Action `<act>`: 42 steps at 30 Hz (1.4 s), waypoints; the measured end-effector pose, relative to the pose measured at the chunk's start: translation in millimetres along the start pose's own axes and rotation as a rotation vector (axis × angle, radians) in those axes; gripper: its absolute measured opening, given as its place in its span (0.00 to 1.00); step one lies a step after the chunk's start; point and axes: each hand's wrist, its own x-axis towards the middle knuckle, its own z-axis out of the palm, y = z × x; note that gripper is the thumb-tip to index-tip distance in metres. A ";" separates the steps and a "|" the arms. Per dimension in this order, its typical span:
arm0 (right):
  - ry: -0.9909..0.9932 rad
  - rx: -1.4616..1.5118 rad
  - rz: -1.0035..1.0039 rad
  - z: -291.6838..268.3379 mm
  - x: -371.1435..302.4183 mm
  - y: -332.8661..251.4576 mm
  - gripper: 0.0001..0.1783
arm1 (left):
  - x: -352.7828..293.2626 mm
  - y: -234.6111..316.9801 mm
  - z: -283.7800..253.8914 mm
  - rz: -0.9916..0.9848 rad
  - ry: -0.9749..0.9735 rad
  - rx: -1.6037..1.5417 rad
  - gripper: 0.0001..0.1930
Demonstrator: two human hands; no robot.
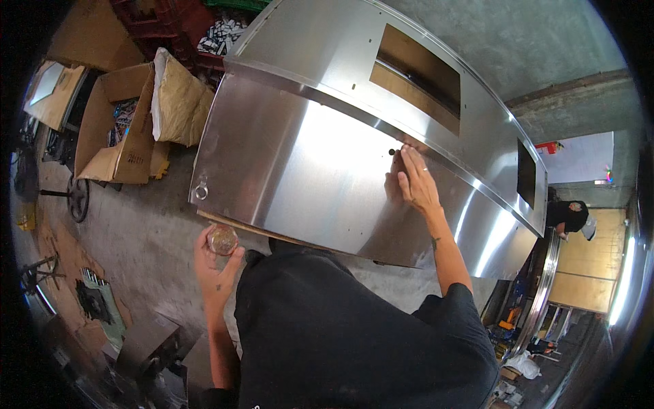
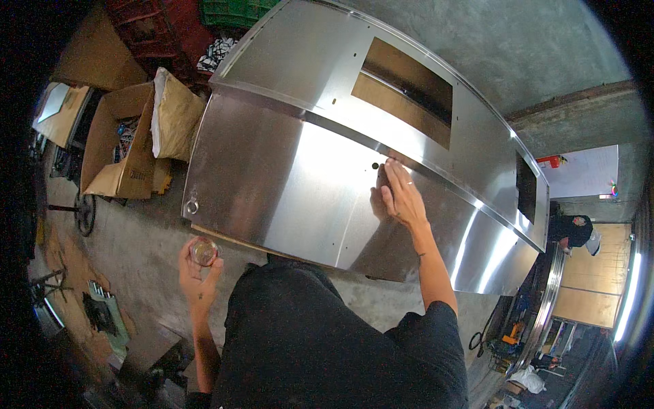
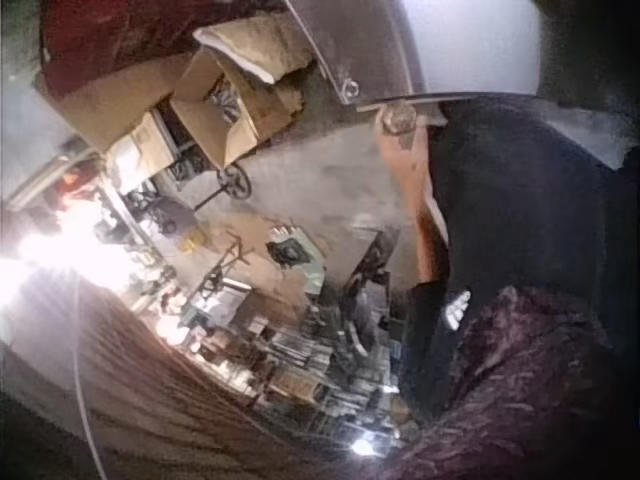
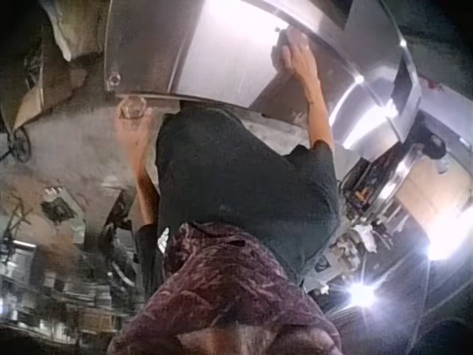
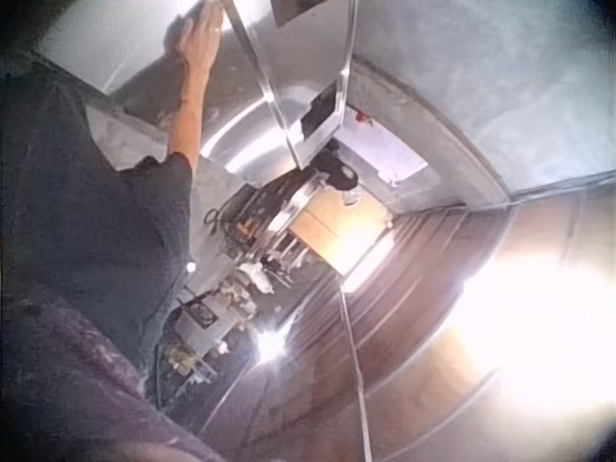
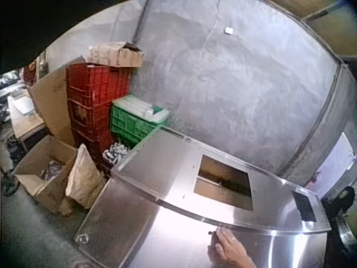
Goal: The person applies a viscous substance from a small jar onto a stainless steel kitchen hood using a wooden stick. They repeatedly dip the stick into the jar and spread the substance along seams and edges of the hood.
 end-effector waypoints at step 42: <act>0.263 0.280 0.112 106.4 267.9 -267.9 0.29 | 139.5 16.1 -94.0 0.088 -0.200 0.037 0.34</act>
